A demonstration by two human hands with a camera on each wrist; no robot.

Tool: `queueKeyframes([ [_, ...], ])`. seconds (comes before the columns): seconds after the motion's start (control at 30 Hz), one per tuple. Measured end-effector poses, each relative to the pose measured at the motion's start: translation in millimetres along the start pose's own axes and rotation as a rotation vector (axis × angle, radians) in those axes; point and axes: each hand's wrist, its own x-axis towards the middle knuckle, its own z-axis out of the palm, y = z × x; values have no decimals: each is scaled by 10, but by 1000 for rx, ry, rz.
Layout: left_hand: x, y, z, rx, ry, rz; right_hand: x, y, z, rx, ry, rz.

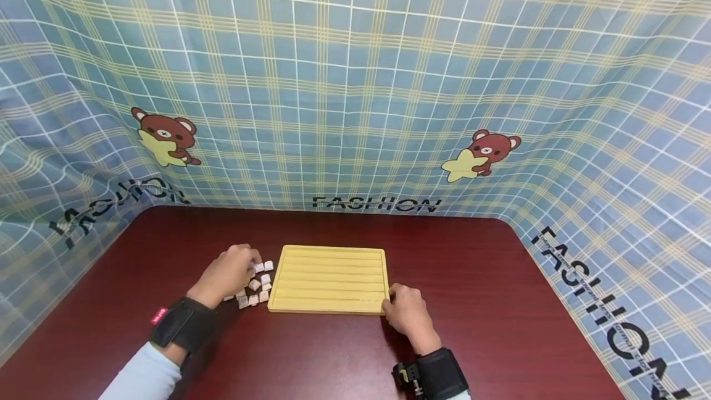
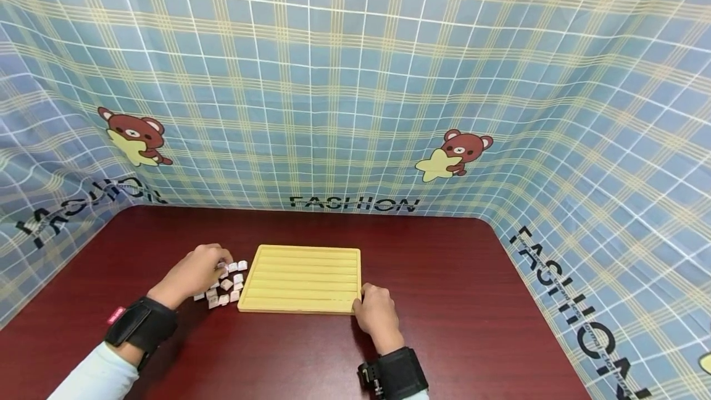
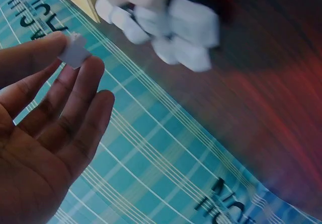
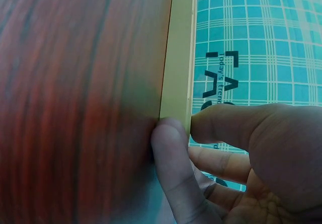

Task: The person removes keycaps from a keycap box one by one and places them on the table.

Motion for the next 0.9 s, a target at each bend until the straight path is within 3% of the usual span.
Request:
queueKeyframes([
  [0.27, -265, -268, -86, 27, -2, -37, -1, -28, -11, 6, 10, -31],
  [0.5, -442, -376, -62, -5, 29, 94, 22, -1, -23, 14, -9, 6],
  [0.67, -484, -372, -9, -37, 32, 127, 25, 18, -50, 6, -3, 12],
  [0.9, -549, -378, 76, -47, -34, 60, 24, -7, 5, 1, -4, 2],
])
